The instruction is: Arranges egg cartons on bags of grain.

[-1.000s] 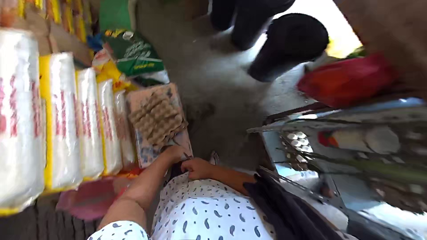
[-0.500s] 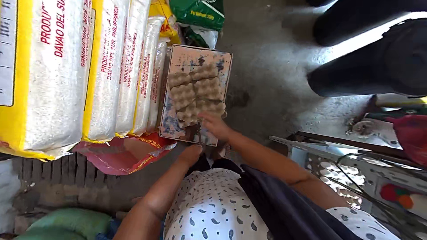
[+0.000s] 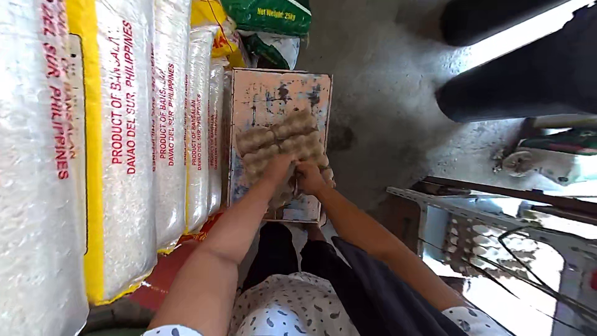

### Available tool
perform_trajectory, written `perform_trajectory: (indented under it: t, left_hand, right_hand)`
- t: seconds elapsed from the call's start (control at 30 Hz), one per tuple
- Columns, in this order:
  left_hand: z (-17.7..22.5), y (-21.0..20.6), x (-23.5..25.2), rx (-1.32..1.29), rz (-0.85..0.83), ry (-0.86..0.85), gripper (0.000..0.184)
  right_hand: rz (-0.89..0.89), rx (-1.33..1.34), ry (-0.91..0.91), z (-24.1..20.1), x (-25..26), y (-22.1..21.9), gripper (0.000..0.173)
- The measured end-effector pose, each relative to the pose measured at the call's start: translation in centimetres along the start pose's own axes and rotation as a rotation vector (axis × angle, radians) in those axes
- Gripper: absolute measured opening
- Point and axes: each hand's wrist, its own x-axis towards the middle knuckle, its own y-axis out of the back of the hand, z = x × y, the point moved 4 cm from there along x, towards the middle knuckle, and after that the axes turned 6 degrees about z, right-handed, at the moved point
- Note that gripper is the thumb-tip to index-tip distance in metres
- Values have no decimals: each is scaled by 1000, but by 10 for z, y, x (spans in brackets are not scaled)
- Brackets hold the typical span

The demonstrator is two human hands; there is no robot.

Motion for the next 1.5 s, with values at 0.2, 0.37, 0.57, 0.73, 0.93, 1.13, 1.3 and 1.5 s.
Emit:
perform_trajectory:
  t: [0.2, 0.37, 0.57, 0.73, 0.93, 1.13, 1.3, 1.5]
  left_hand:
    - [-23, 2, 51, 202, -66, 96, 29]
    - [-23, 5, 48, 245, -34, 328, 32]
    - [-10, -12, 25, 131, 131, 582, 50]
    - [-18, -27, 10, -303, 223, 662, 50]
    - [-37, -26, 6, -673, 276, 748, 35]
    - [-41, -23, 9, -1031, 151, 745, 19]
    - [-50, -32, 1, -725, 25, 460, 38]
    - [-27, -20, -15, 322, -91, 130, 40]
  right_hand:
    - [140, 73, -98, -2, -2, -2, 28]
    - [264, 65, -238, -12, 1, -13, 18]
    - [213, 94, -437, -20, 7, -14, 27]
    - [98, 46, -532, -23, 15, -8, 32]
    - [-60, -7, -615, -30, 22, -2, 38]
    - [-138, -64, -542, -18, 32, -11, 43]
    - [-250, -18, -539, -27, 33, 2, 44]
    - [-297, -87, -397, -28, 32, -3, 43]
